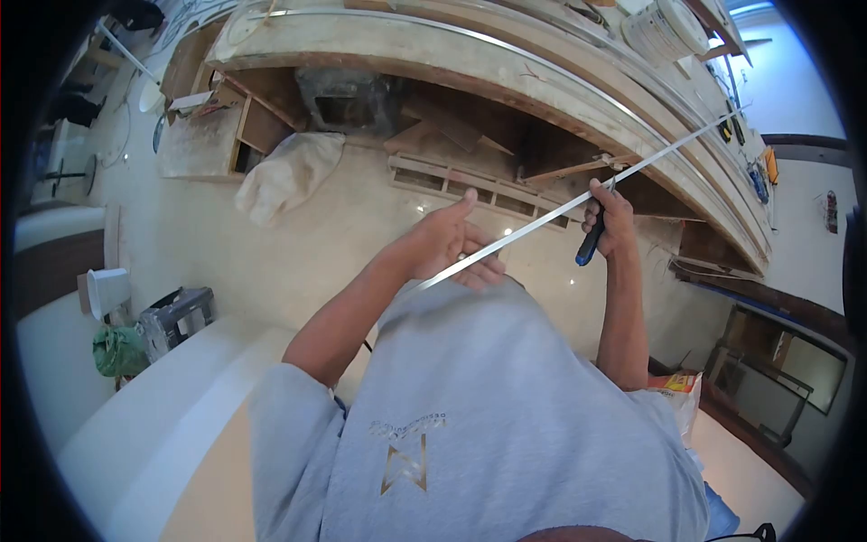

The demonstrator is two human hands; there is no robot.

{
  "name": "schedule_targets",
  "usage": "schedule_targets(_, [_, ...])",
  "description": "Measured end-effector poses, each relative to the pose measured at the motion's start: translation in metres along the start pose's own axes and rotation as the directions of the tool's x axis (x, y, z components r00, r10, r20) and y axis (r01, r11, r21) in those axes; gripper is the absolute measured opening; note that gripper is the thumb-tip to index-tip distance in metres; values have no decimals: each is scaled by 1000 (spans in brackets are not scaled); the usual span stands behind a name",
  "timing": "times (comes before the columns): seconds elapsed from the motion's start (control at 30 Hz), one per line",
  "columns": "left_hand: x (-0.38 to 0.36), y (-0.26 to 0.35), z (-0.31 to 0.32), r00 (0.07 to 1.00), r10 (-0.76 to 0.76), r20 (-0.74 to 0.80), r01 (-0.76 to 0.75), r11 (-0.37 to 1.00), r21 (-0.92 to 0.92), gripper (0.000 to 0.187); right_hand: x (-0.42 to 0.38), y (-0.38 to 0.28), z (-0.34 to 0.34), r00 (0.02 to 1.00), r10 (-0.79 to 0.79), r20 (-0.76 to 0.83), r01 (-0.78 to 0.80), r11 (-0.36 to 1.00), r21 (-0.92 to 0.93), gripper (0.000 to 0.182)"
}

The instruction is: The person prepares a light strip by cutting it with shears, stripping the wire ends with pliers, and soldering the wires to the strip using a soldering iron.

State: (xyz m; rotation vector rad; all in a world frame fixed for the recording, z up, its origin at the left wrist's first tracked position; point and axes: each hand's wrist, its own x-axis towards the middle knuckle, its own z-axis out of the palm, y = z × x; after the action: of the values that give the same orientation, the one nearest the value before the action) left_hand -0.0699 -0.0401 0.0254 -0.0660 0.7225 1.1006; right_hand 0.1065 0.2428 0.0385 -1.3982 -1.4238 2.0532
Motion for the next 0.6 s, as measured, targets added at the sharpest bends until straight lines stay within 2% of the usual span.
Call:
schedule_targets(0.03, [-13, -3, -5, 1000, 5, 8, -5, 1000, 4, 97, 0, 0, 1, 1000, -12, -8, 12, 1000, 15, 24])
schedule_targets(0.1, [-40, -11, -17, 987, 157, 10, -147, 896, 419, 61, 5, 1, 1, 998, -41, -44, 40, 998, -38, 26])
schedule_targets(0.17, [-73, -10, -11, 987, 104, -122, -21, 836, 548, 34, 1, -2, 4, 993, -67, -95, 59, 995, -84, 30])
schedule_targets(0.27, [-87, -25, -27, 980, 139, -143, -45, 851, 523, 28, -20, 6, 13, 983, -103, -149, 44, 934, -355, 52])
schedule_targets(0.3, [-88, -25, -25, 981, 136, -135, -45, 847, 530, 28, -37, 11, 22, 986, -150, -78, 97, 881, -463, 52])
schedule_targets(0.33, [-89, -26, -22, 977, 157, -144, -68, 871, 486, 27, -42, 30, 21, 989, -141, -41, 91, 807, -584, 51])
schedule_targets(0.4, [-90, -27, -20, 973, 175, -151, -91, 891, 444, 27, -70, 49, 47, 988, -148, 38, 112, 533, -839, 41])
schedule_targets(0.5, [-88, -31, -19, 971, 167, -171, -76, 894, 441, 26, -129, 51, 99, 959, -129, 254, 284, 435, -854, 35])
schedule_targets(0.6, [-86, -35, -21, 966, 186, -180, -80, 875, 477, 23, -134, 43, 104, 953, -143, 269, 304, 427, -852, 34])
